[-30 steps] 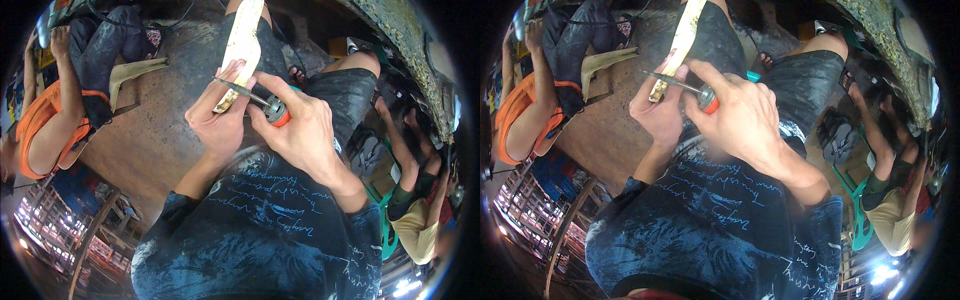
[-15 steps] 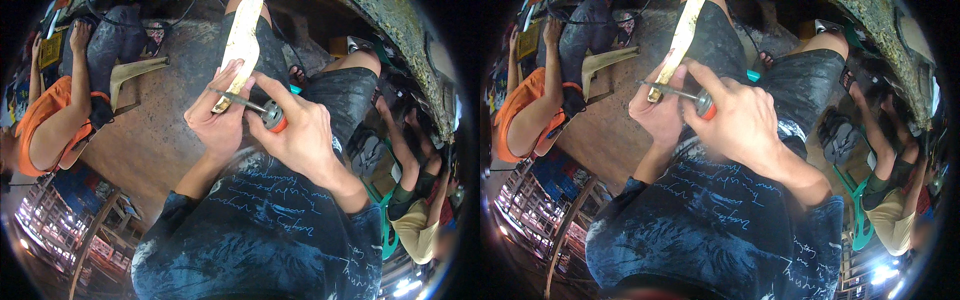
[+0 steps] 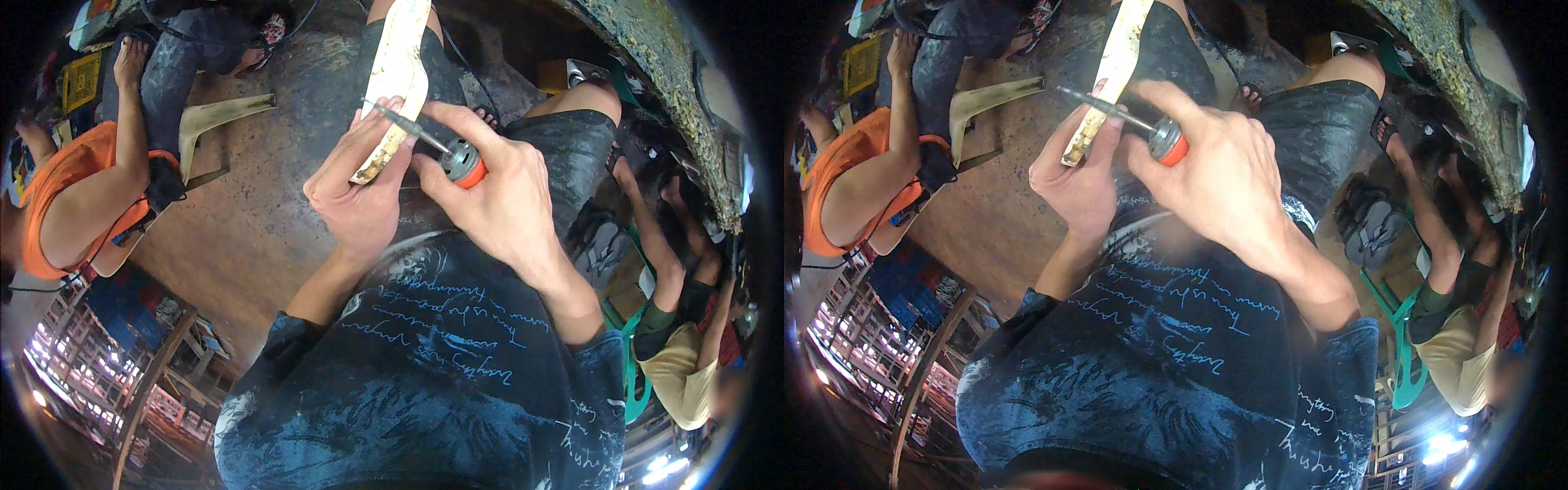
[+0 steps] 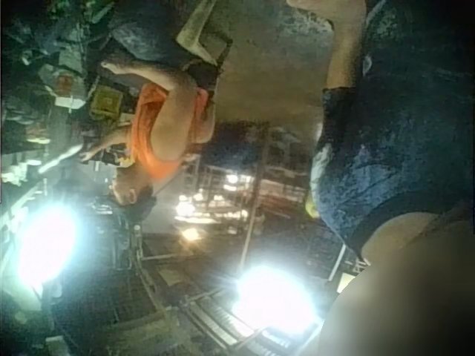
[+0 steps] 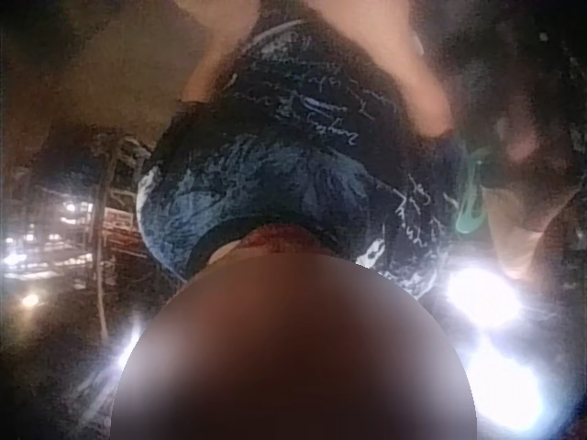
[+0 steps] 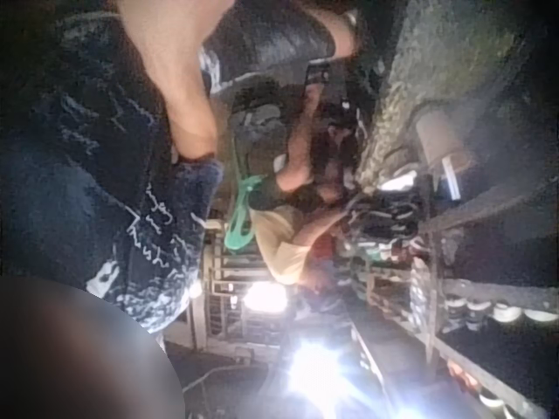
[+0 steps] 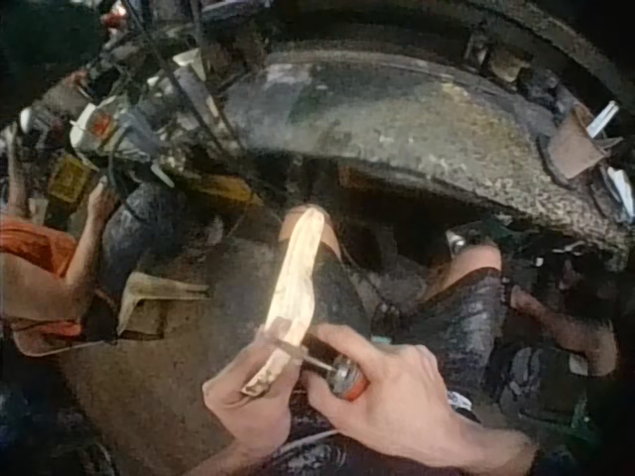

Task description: The person uses a handheld rotary carving tool to shape a small wooden piece. They hold the wood in one hand and guide the tool along its surface, periodically pausing to inspect the carved area.

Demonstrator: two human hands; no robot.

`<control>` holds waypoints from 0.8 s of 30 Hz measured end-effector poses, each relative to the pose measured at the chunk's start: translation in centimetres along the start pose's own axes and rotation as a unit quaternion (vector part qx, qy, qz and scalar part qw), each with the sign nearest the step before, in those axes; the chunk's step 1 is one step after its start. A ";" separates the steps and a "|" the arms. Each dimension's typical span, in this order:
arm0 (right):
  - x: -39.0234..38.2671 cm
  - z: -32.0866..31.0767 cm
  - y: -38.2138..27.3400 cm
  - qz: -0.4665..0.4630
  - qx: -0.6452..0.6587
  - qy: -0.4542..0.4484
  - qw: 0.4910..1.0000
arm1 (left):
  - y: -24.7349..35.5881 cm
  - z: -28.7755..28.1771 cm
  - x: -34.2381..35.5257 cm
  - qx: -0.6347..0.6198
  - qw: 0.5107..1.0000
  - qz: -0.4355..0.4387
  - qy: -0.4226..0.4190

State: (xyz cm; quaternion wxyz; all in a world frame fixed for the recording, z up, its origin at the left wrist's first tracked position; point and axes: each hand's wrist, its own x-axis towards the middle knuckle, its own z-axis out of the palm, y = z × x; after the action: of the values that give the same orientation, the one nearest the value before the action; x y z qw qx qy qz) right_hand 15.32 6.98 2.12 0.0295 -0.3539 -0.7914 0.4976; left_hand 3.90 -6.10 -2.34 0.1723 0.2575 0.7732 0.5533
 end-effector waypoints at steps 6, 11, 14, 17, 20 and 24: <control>0.1 0.2 0.2 -0.025 -0.012 0.018 0.999 | 0.2 -0.1 0.0 0.031 0.999 0.005 0.006; 0.6 -0.1 0.4 -0.007 -0.010 0.017 1.000 | 0.2 0.2 0.0 0.023 0.999 0.022 0.007; 0.5 -0.3 0.3 0.006 -0.009 -0.012 1.000 | 0.2 0.2 0.1 0.023 0.999 0.026 0.004; 0.4 -0.4 0.1 0.011 -0.023 -0.002 1.000 | 0.2 0.1 0.1 0.024 0.999 0.030 -0.002; 0.2 -0.2 0.0 -0.001 -0.020 -0.002 1.000 | 0.2 0.0 0.1 0.032 0.999 0.026 -0.007; 0.4 -0.2 0.2 -0.026 -0.016 0.019 0.999 | 0.2 0.2 0.1 0.027 0.999 0.025 0.010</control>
State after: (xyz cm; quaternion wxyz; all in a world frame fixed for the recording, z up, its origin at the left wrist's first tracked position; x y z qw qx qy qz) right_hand 15.21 7.41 1.91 0.0520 -0.3428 -0.8074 0.4774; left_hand 4.00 -5.87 -2.19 0.1434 0.2760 0.7830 0.5387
